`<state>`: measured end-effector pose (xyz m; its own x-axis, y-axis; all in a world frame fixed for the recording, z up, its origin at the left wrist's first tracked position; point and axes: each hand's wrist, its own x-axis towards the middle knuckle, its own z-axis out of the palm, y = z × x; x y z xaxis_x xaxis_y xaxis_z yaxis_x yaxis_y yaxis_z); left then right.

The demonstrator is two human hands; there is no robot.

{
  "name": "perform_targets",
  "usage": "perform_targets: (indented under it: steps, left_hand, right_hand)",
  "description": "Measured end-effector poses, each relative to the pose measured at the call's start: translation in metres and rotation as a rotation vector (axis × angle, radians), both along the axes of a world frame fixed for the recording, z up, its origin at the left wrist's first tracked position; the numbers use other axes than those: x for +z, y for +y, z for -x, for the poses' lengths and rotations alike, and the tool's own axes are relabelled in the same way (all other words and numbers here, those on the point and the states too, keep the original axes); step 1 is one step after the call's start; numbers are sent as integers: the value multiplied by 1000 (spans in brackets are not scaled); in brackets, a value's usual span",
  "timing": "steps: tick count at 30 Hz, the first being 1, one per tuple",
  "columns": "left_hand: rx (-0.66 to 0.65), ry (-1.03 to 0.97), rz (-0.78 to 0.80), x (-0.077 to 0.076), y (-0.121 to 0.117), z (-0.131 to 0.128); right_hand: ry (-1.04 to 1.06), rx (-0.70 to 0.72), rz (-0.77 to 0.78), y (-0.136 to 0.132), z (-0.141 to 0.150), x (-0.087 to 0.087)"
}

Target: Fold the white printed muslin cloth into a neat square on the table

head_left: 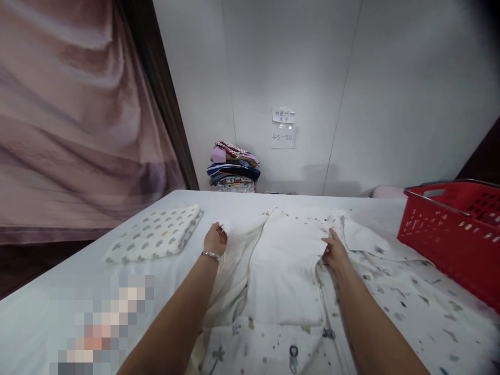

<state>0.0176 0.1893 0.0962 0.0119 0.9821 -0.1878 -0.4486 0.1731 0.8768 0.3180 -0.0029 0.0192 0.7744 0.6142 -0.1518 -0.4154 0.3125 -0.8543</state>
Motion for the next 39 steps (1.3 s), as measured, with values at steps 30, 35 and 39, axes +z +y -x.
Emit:
perform_targets:
  steps: [30,35,39]
  left_hand:
    - [-317,873,-931,-19,-133,-35]
    - [-286,820,-812,-27,-130,-36]
    - [-294,782,-764,-28,-131,-37]
  right_hand:
    - [-1132,361,93,14,136,47]
    - [-1168,338,11,10,134,54]
    - [-1286,358,-8,8,136,50]
